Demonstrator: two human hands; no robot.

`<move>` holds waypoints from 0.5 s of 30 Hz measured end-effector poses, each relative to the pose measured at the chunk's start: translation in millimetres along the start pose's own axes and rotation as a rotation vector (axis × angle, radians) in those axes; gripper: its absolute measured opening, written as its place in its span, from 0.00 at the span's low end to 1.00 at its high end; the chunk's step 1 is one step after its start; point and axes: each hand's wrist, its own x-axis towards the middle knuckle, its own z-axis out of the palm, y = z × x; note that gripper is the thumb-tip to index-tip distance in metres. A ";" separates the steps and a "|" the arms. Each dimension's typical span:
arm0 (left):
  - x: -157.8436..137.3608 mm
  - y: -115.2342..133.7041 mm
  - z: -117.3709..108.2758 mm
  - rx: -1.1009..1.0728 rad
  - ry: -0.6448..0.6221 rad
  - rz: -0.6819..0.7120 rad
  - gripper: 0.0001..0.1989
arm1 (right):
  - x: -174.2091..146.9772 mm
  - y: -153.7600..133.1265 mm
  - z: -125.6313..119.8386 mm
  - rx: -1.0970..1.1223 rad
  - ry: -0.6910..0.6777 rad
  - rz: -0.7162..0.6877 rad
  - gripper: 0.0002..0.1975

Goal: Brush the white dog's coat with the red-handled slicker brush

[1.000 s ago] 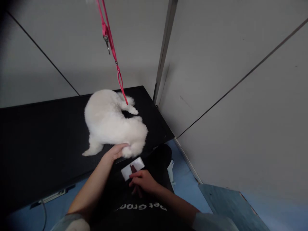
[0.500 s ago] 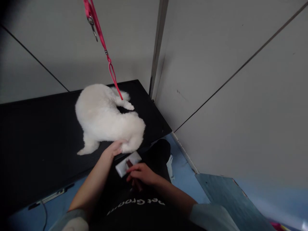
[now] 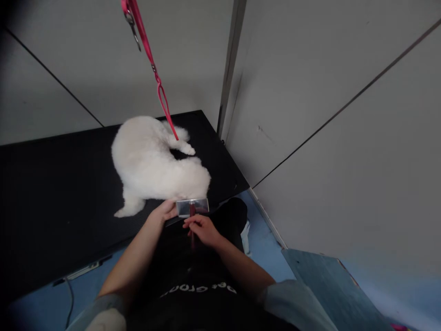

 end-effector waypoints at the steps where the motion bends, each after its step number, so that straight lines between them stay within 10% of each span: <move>1: 0.3 -0.2 -0.7 -0.003 0.003 -0.003 0.06 | 1.7 -0.4 -2.4 -0.012 -0.006 0.011 0.09; 7: -2.2 1.9 -5.1 -0.024 0.059 0.010 0.05 | -2.8 -16.0 -15.9 -0.114 -0.464 0.247 0.10; 11: -4.7 7.1 -9.6 -0.095 0.065 -0.011 0.08 | 17.2 -30.5 -10.9 -0.133 -0.127 -0.051 0.08; 15: -0.5 5.7 -12.2 -0.033 0.113 -0.014 0.09 | 6.0 -3.2 -9.5 -0.176 0.034 0.016 0.05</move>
